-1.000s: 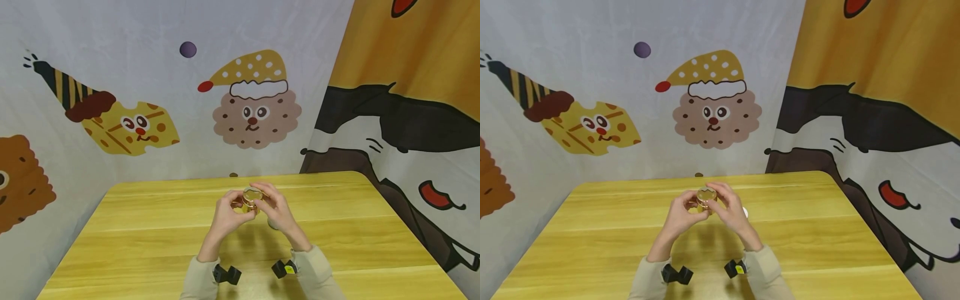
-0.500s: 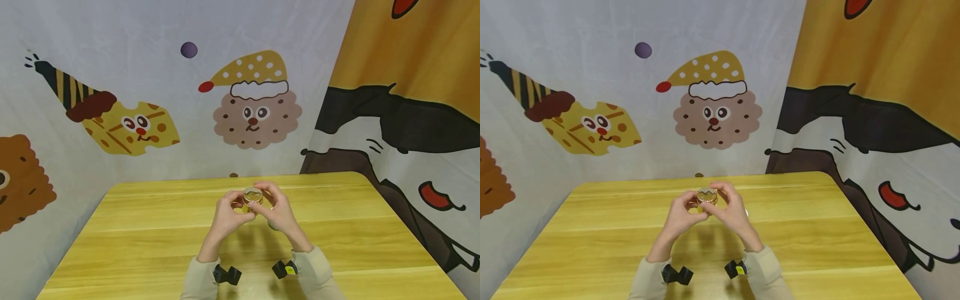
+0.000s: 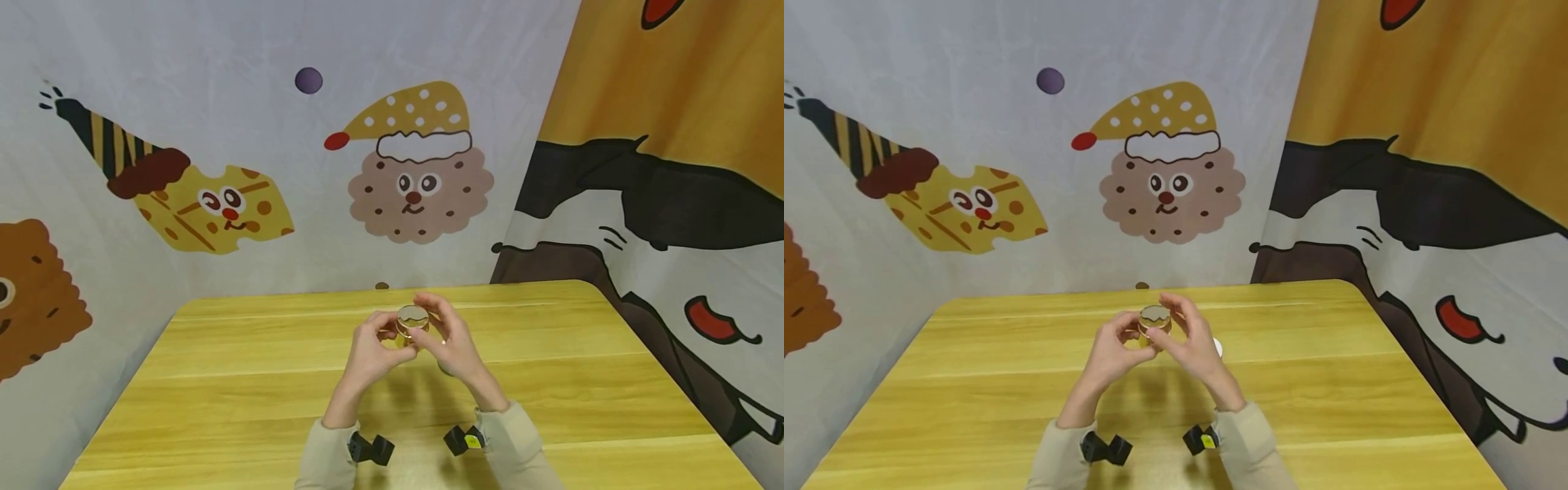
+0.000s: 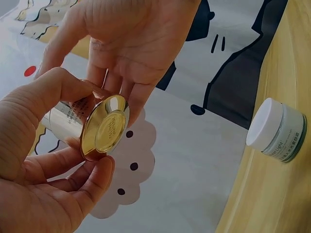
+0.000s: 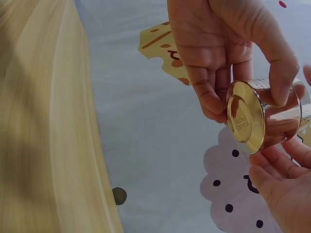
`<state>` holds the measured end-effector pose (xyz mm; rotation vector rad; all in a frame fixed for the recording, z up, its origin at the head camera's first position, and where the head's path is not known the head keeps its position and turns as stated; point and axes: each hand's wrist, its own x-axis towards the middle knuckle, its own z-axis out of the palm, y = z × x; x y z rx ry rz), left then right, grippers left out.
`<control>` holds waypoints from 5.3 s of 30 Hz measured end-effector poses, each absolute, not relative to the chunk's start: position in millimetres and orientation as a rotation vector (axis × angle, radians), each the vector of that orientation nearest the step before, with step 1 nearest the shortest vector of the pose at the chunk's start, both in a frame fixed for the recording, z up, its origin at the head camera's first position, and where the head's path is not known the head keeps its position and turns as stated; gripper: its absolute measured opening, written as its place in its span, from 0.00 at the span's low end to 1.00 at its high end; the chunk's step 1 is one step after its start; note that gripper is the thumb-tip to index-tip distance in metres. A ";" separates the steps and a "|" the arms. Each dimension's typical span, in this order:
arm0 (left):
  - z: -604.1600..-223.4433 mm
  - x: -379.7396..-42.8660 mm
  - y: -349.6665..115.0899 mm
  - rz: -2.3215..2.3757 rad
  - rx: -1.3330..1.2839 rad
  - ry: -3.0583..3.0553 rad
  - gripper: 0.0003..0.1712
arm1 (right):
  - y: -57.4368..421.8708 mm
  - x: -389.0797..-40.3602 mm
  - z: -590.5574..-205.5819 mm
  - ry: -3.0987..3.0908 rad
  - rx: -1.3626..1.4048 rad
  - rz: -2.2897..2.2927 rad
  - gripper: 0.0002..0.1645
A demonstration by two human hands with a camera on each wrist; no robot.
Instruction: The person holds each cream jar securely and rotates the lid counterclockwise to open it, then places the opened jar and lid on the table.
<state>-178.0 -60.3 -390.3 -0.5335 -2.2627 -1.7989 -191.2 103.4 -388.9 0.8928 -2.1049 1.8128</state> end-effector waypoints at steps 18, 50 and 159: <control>-392.3 -180.0 -60.9 -1.778 -0.556 -2.276 0.22 | 103.3 -192.9 -388.7 -2.054 0.980 1.780 0.23; -394.0 -180.1 -61.4 -1.799 -0.533 -2.283 0.23 | 102.7 -190.6 -388.1 -2.121 0.844 1.839 0.28; -413.6 -176.9 -112.4 -1.749 -0.260 -2.340 0.24 | 173.8 -177.3 -415.3 -1.998 0.662 1.637 0.27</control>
